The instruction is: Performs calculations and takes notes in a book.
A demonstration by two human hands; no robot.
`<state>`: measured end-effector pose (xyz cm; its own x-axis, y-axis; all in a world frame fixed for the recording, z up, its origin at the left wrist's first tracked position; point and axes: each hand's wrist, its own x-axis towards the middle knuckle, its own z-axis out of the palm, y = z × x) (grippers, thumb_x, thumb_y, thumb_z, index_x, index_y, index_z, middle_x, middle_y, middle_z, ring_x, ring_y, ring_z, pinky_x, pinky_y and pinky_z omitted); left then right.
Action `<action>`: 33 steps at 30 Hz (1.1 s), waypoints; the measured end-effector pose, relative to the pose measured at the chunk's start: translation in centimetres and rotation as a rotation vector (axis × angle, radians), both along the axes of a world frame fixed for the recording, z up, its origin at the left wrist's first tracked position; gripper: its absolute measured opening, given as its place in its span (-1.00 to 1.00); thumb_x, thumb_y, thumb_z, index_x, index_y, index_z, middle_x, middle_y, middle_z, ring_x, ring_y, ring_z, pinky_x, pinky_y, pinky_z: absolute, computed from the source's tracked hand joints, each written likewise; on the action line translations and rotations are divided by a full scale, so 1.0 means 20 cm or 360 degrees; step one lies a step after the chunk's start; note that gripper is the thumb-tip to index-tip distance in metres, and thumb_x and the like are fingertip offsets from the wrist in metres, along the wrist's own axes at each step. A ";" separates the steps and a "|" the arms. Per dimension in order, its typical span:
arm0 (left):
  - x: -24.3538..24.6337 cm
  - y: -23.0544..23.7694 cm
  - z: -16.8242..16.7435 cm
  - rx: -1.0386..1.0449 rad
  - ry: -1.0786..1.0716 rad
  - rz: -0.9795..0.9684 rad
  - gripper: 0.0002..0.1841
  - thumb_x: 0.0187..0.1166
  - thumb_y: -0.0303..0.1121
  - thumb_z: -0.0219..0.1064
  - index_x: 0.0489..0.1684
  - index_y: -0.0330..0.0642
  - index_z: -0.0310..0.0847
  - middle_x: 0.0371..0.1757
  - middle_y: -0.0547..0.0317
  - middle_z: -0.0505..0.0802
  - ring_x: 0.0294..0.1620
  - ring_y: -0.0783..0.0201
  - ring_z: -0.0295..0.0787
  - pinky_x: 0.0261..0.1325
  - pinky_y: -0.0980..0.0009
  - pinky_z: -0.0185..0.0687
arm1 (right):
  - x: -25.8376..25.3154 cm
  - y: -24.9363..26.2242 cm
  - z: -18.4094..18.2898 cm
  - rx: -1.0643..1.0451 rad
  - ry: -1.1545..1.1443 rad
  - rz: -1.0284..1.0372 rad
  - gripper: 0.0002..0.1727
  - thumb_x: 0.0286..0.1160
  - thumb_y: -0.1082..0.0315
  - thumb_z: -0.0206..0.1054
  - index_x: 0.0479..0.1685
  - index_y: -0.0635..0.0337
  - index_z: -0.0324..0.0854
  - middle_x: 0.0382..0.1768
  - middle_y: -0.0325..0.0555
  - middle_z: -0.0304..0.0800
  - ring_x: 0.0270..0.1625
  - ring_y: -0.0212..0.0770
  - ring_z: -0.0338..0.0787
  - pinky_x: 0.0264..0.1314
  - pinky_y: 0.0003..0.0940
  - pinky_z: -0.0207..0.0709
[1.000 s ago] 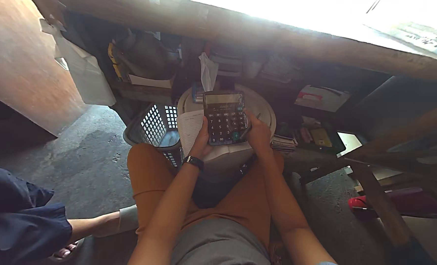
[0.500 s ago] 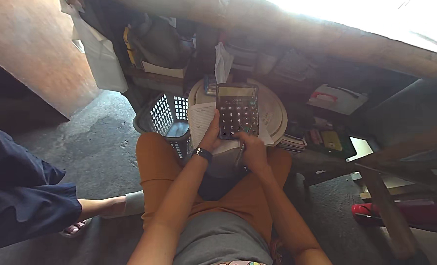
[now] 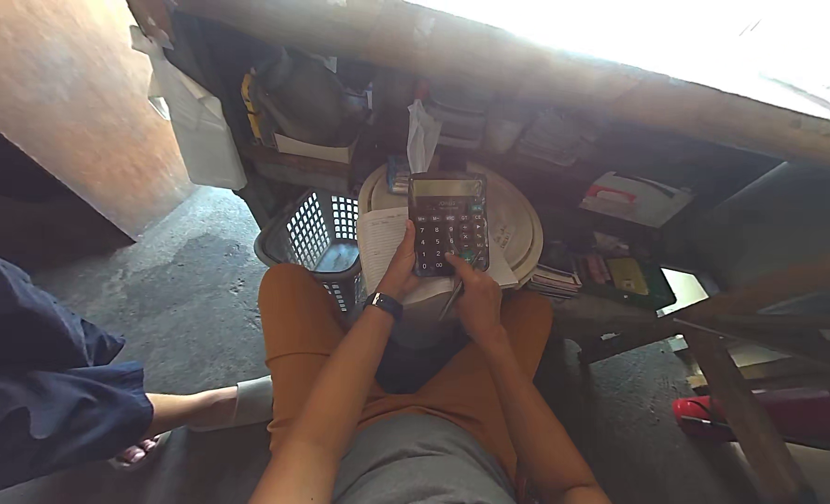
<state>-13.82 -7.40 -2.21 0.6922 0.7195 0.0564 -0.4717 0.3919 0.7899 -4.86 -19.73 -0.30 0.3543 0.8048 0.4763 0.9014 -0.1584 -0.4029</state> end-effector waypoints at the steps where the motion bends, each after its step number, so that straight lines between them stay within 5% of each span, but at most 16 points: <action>1: 0.00 0.00 0.00 0.0004 0.0018 -0.0006 -0.34 0.74 0.36 -0.32 0.44 0.26 0.53 0.13 0.39 0.86 0.12 0.44 0.81 0.15 0.35 0.77 | -0.02 -0.02 -0.01 0.0002 -0.0003 0.0025 -0.49 0.44 0.64 0.25 0.38 0.16 0.75 -0.40 0.28 0.80 -0.38 0.31 0.81 -0.33 0.19 0.62; 6: 0.01 0.00 0.00 -0.0018 -0.0005 0.0019 -0.36 0.74 0.36 -0.32 0.42 0.30 0.54 0.11 0.43 0.87 0.10 0.47 0.82 0.12 0.39 0.78 | -0.04 -0.04 -0.03 -0.0171 0.0093 0.0055 -0.46 0.50 0.62 0.22 0.45 0.05 0.72 -0.25 0.30 0.86 -0.24 0.34 0.85 -0.18 0.24 0.63; 16: 0.02 0.01 0.01 -0.0078 -0.0016 0.0027 -0.34 0.76 0.32 -0.34 0.44 0.21 0.53 0.14 0.33 0.86 0.15 0.39 0.82 0.18 0.31 0.78 | 0.15 0.04 0.06 -0.0167 0.0098 -0.0215 -0.54 0.66 0.55 0.16 0.47 0.12 0.68 -0.15 0.34 0.86 -0.15 0.40 0.84 -0.13 0.31 0.62; 22: -0.01 -0.01 -0.03 0.0005 0.0029 0.0002 -0.31 0.67 0.43 -0.24 0.36 0.26 0.60 0.06 0.36 0.87 0.04 0.41 0.83 0.08 0.37 0.77 | 0.00 0.07 0.08 0.0018 -0.0042 0.0020 -0.53 0.49 0.63 0.27 0.38 0.16 0.74 -0.37 0.27 0.79 -0.37 0.31 0.80 -0.35 0.17 0.61; 27: 0.00 0.02 -0.06 0.0052 0.0031 -0.0001 -0.34 0.71 0.39 -0.27 0.34 0.23 0.60 0.04 0.36 0.86 0.00 0.45 0.82 0.01 0.44 0.76 | -0.04 0.14 0.07 -0.0116 0.0041 -0.0053 -0.50 0.50 0.58 0.31 0.44 0.07 0.72 -0.25 0.29 0.85 -0.25 0.34 0.84 -0.25 0.23 0.62; 33: 0.00 0.04 -0.09 0.0067 -0.0025 -0.0071 -0.32 0.68 0.42 -0.25 0.41 0.27 0.58 0.17 0.36 0.85 0.14 0.42 0.80 0.15 0.35 0.76 | -0.03 0.12 0.05 -0.0057 0.0066 -0.0003 -0.48 0.48 0.59 0.32 0.45 0.09 0.71 -0.26 0.27 0.85 -0.26 0.32 0.85 -0.25 0.22 0.64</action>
<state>-13.76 -6.57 -4.09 0.7225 0.6845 0.0975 -0.4671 0.3793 0.7987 -5.46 -17.40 0.68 0.3746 0.8204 0.4319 0.8837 -0.1751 -0.4340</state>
